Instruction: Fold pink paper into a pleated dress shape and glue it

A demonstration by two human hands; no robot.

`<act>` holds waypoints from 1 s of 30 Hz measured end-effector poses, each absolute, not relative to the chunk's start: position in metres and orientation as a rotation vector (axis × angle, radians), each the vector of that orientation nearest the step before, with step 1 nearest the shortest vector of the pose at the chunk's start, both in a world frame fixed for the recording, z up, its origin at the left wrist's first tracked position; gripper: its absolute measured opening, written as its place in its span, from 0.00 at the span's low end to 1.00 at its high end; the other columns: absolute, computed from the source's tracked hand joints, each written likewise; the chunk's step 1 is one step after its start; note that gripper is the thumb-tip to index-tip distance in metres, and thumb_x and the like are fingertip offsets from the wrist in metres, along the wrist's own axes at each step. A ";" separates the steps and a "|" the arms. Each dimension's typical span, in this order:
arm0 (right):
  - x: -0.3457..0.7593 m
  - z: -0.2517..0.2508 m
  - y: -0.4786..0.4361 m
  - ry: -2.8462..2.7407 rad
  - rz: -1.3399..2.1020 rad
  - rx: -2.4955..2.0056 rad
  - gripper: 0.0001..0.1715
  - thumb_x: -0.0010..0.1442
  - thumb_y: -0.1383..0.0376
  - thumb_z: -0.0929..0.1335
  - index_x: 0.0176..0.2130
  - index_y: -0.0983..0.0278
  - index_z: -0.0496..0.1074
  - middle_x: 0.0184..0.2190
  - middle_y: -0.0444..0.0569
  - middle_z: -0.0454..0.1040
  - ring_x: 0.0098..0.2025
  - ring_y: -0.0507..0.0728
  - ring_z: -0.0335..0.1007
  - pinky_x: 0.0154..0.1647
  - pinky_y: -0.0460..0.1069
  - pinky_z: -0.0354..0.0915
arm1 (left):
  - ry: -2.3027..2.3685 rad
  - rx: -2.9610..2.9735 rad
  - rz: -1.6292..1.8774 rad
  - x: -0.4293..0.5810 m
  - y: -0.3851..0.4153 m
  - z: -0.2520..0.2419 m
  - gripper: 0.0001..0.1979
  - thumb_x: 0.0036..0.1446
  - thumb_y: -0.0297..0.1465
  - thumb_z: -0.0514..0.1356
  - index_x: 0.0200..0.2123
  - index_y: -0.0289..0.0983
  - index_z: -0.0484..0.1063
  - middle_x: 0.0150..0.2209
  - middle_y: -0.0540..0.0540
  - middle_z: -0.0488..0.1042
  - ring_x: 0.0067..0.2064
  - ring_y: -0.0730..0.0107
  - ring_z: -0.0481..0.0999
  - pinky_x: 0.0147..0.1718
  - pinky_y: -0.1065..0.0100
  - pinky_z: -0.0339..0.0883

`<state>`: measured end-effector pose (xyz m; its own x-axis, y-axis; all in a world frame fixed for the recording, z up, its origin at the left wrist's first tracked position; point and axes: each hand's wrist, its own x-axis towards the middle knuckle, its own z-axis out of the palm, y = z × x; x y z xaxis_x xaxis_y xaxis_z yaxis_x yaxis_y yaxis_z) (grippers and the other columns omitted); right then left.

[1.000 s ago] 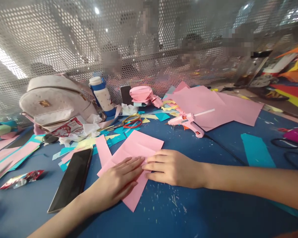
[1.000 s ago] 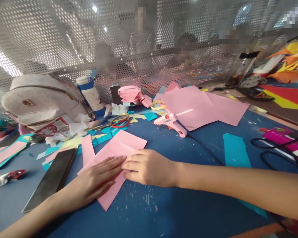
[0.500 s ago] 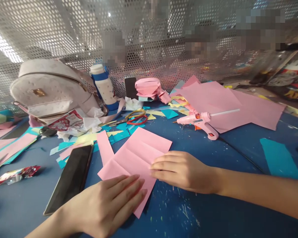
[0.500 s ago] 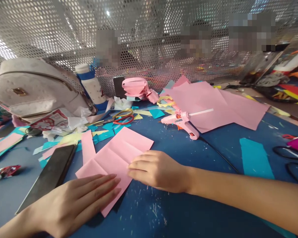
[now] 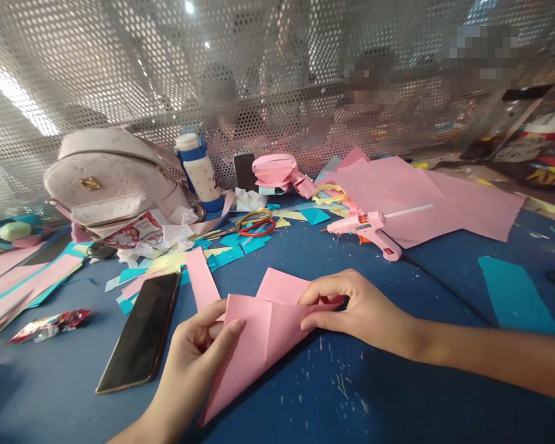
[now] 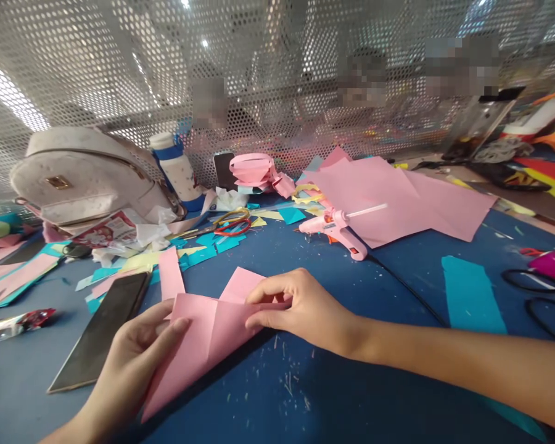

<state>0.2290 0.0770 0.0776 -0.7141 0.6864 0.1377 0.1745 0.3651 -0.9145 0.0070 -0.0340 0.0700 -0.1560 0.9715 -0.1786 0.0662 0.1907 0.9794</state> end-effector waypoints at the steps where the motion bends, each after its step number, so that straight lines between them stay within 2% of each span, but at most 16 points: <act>1: 0.229 0.080 0.077 -2.088 1.429 -0.782 0.10 0.53 0.60 0.75 0.31 0.64 0.79 0.27 0.43 0.77 0.29 0.50 0.70 0.29 0.43 0.65 | 1.447 1.006 1.140 0.009 -0.034 0.071 0.22 0.55 0.45 0.63 0.46 0.36 0.76 0.22 0.49 0.74 0.19 0.73 0.68 0.18 0.75 0.60; 3: 0.229 0.083 0.077 -2.023 1.571 -0.827 0.11 0.51 0.60 0.75 0.33 0.64 0.79 0.28 0.43 0.77 0.31 0.52 0.71 0.32 0.44 0.67 | 1.467 0.984 1.156 0.010 -0.033 0.072 0.22 0.54 0.45 0.64 0.46 0.36 0.76 0.21 0.50 0.73 0.19 0.74 0.66 0.20 0.75 0.60; 7: 0.229 0.084 0.078 -1.972 1.667 -0.859 0.10 0.49 0.62 0.76 0.33 0.64 0.79 0.29 0.43 0.77 0.33 0.53 0.72 0.35 0.45 0.68 | 1.549 1.112 1.175 0.011 -0.035 0.072 0.19 0.54 0.46 0.63 0.35 0.34 0.79 0.23 0.49 0.71 0.24 0.71 0.67 0.22 0.75 0.56; 13: 0.228 0.084 0.079 -1.973 1.650 -0.924 0.10 0.45 0.64 0.77 0.31 0.64 0.80 0.27 0.43 0.77 0.28 0.50 0.67 0.29 0.45 0.64 | 1.614 1.205 1.149 0.009 -0.036 0.071 0.21 0.55 0.47 0.62 0.26 0.33 0.77 0.20 0.50 0.65 0.23 0.75 0.58 0.21 0.75 0.48; 16: 0.230 0.098 0.080 -2.011 1.644 -0.922 0.09 0.47 0.64 0.76 0.32 0.64 0.80 0.27 0.44 0.77 0.28 0.51 0.68 0.29 0.44 0.64 | 1.587 1.208 1.175 0.010 -0.036 0.080 0.23 0.55 0.47 0.61 0.23 0.32 0.75 0.19 0.50 0.61 0.22 0.77 0.54 0.20 0.75 0.45; 20: 0.238 0.134 0.080 -2.147 1.682 -0.823 0.13 0.49 0.62 0.76 0.37 0.61 0.80 0.25 0.42 0.76 0.26 0.50 0.68 0.26 0.43 0.63 | 1.423 1.099 1.108 0.013 -0.039 0.100 0.22 0.55 0.49 0.61 0.34 0.34 0.77 0.19 0.52 0.61 0.20 0.78 0.52 0.18 0.75 0.46; 23: 0.245 0.152 0.083 -2.358 1.617 -0.774 0.17 0.48 0.63 0.76 0.41 0.59 0.79 0.25 0.40 0.74 0.25 0.49 0.65 0.23 0.41 0.59 | 1.339 1.088 1.011 0.017 -0.040 0.104 0.22 0.56 0.48 0.61 0.43 0.35 0.75 0.18 0.55 0.57 0.19 0.79 0.51 0.18 0.76 0.48; 26: 0.248 0.144 0.091 -2.588 1.515 -0.787 0.14 0.51 0.65 0.75 0.41 0.60 0.78 0.26 0.40 0.74 0.26 0.49 0.66 0.23 0.42 0.59 | 1.253 1.230 0.860 0.019 -0.034 0.090 0.22 0.61 0.45 0.57 0.49 0.34 0.71 0.17 0.57 0.56 0.20 0.80 0.51 0.19 0.78 0.47; 28: 0.248 0.129 0.098 -2.724 1.325 -0.813 0.11 0.52 0.66 0.73 0.39 0.59 0.78 0.26 0.40 0.74 0.27 0.50 0.66 0.24 0.43 0.58 | 1.219 1.348 0.768 0.018 -0.028 0.077 0.20 0.64 0.41 0.55 0.54 0.34 0.68 0.18 0.57 0.60 0.20 0.80 0.57 0.19 0.79 0.51; 30: 0.246 0.112 0.103 -2.783 1.003 -0.839 0.11 0.54 0.69 0.72 0.39 0.58 0.78 0.32 0.41 0.76 0.34 0.53 0.70 0.30 0.45 0.60 | 1.241 1.532 0.761 0.014 -0.025 0.066 0.22 0.65 0.35 0.54 0.61 0.37 0.59 0.24 0.52 0.70 0.25 0.76 0.68 0.24 0.77 0.63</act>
